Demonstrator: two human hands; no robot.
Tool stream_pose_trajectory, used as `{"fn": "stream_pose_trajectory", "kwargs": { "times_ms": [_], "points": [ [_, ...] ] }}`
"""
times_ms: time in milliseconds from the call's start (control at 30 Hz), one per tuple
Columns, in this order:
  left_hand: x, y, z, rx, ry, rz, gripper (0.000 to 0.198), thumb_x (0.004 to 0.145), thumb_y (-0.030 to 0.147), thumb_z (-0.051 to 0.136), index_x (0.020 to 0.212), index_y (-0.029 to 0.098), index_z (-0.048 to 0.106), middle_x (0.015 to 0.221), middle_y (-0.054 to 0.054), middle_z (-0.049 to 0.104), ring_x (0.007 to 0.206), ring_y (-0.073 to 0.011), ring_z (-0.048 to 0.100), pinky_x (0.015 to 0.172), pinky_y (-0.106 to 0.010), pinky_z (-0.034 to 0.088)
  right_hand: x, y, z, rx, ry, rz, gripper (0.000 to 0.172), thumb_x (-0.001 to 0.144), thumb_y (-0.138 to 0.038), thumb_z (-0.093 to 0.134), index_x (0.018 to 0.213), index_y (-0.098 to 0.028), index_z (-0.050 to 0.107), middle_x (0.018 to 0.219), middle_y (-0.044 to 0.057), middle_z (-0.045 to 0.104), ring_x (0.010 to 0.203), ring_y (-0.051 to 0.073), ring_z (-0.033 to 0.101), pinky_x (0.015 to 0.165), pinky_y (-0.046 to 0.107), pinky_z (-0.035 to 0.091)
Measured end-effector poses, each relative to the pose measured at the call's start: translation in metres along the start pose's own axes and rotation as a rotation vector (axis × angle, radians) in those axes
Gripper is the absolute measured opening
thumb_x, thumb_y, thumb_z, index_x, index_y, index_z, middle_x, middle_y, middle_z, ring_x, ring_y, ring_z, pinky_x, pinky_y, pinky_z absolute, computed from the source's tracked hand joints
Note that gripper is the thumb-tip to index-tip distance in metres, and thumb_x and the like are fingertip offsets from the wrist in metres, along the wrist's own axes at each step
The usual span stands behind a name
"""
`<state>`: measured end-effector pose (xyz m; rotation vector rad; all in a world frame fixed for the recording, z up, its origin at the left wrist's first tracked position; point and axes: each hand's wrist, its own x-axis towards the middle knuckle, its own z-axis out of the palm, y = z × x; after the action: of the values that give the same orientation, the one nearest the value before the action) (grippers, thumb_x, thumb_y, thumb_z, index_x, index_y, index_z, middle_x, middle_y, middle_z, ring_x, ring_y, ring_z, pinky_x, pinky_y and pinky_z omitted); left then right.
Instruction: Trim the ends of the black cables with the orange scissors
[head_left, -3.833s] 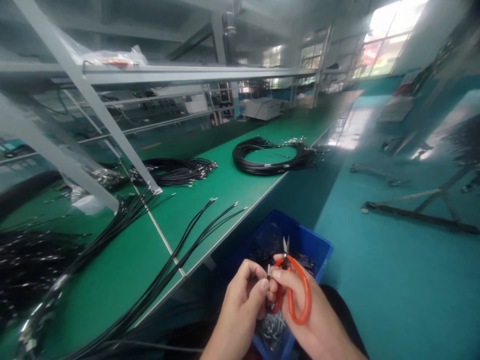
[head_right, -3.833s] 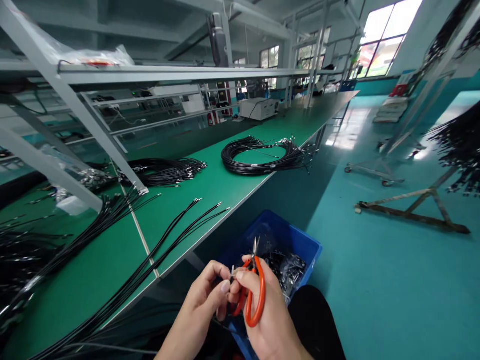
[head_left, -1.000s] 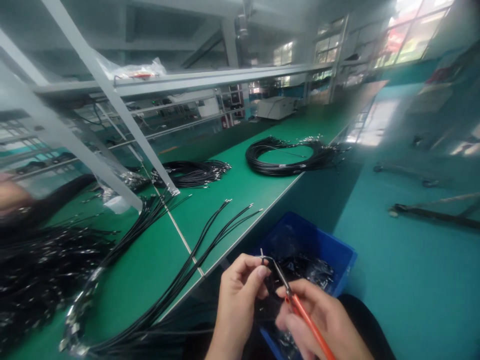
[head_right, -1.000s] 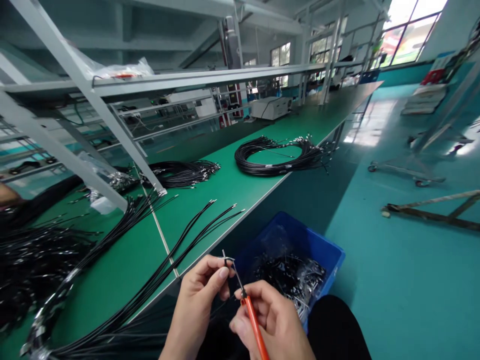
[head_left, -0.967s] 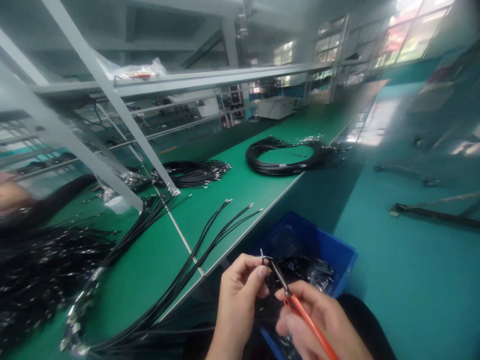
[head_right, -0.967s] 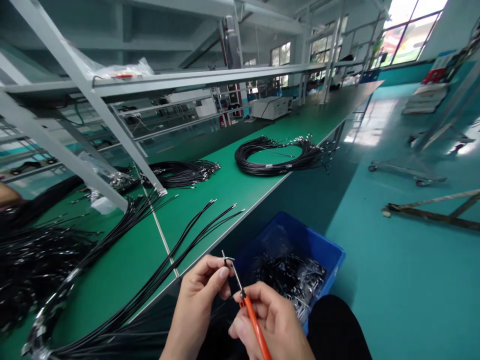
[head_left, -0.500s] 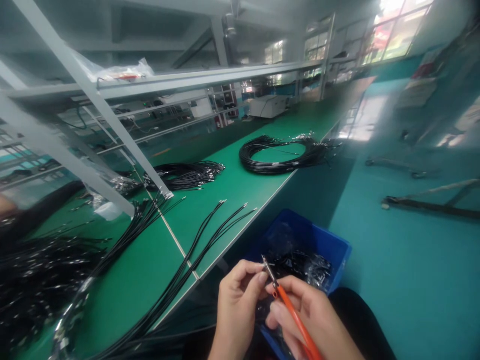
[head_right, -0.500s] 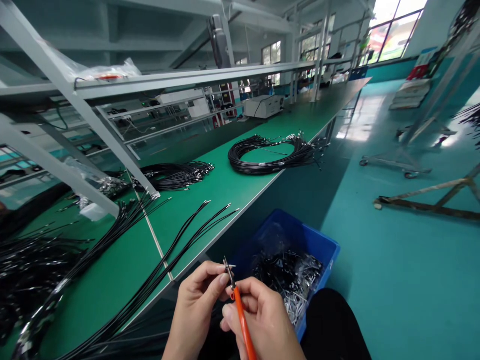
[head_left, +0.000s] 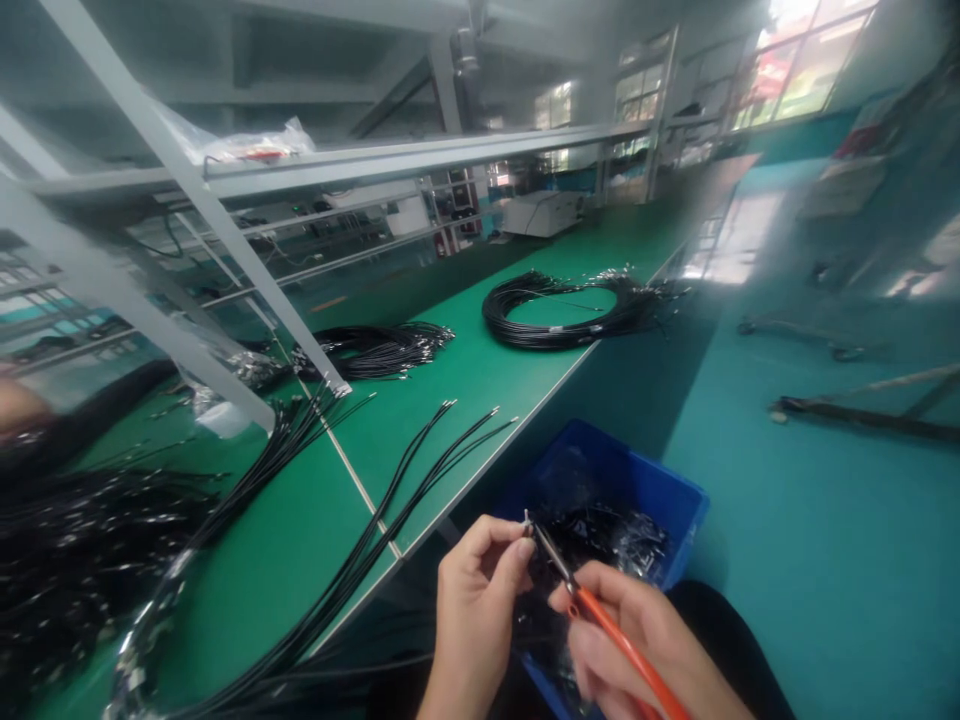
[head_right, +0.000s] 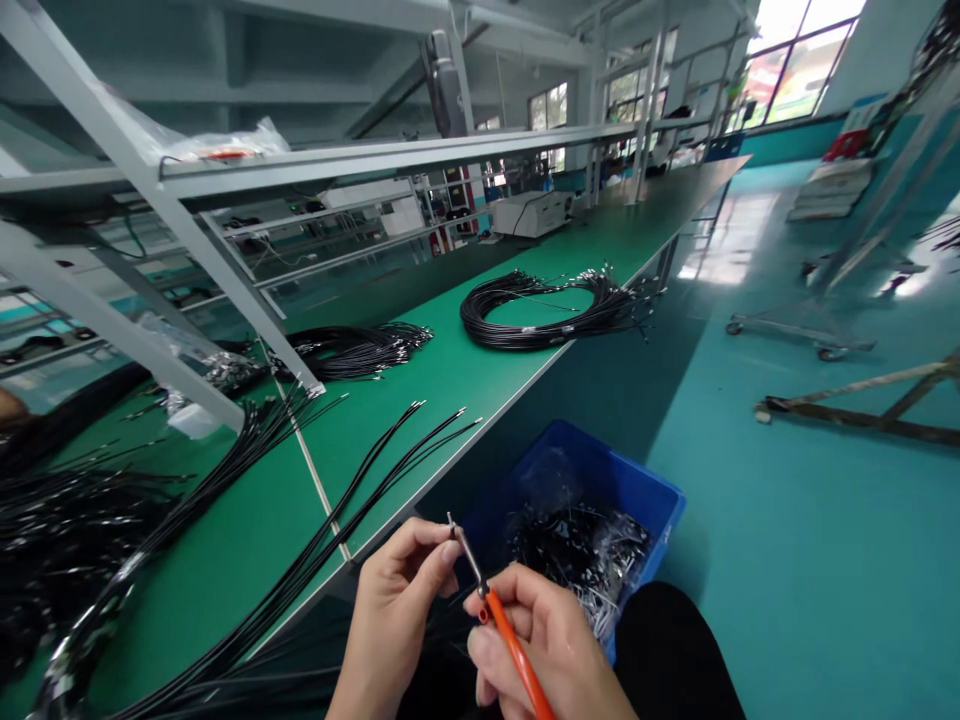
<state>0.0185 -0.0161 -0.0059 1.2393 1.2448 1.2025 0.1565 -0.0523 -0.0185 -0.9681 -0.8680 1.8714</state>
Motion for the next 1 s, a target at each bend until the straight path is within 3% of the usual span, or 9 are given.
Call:
{"fn": "stream_pose_trajectory", "kwargs": {
  "times_ms": [433,800,900,1000],
  "points": [
    [-0.0026,0.0019,0.0035,-0.013,-0.065,-0.005,0.009,0.073,0.024,0.066,0.071,0.016,0.065,0.064,0.000,0.062,0.058,-0.0130,0.055,0.055,-0.021,0.046,0.0067,-0.0005,-0.0036,0.029,-0.090,0.009,0.037,0.073,-0.044,0.067,0.086,-0.015,0.050,0.056,-0.001,0.061,0.025,-0.001,0.035,0.028,0.012,0.023],
    [-0.0001,0.0002,0.0071,0.052,-0.051,0.008,0.009,0.074,0.022,0.064,0.069,0.015,0.064,0.061,0.001,0.058,0.055,-0.0118,0.051,0.053,-0.021,0.043,0.0075,-0.0017,-0.0089,-0.026,-0.081,0.042,0.039,0.073,-0.050,0.064,0.085,-0.016,0.050,0.052,-0.001,0.060,0.024,0.001,0.033,0.029,0.015,0.022],
    [0.0020,-0.0014,0.0057,0.077,-0.032,0.011,0.008,0.074,0.022,0.064,0.070,0.015,0.065,0.060,0.001,0.057,0.054,-0.0115,0.050,0.052,-0.020,0.042,0.0032,-0.0001,-0.0079,-0.112,-0.029,0.052,0.031,0.071,-0.042,0.068,0.080,-0.017,0.052,0.048,-0.004,0.056,0.029,0.002,0.035,0.033,0.015,0.025],
    [0.0031,-0.0016,0.0041,0.109,-0.006,0.008,0.008,0.072,0.023,0.066,0.070,0.016,0.065,0.058,0.002,0.056,0.053,-0.0118,0.050,0.051,-0.020,0.041,-0.0012,0.0026,-0.0053,-0.192,0.179,-0.075,0.024,0.064,-0.027,0.073,0.079,-0.018,0.056,0.055,-0.004,0.056,0.047,0.009,0.051,0.046,0.019,0.038]
  ]
}}
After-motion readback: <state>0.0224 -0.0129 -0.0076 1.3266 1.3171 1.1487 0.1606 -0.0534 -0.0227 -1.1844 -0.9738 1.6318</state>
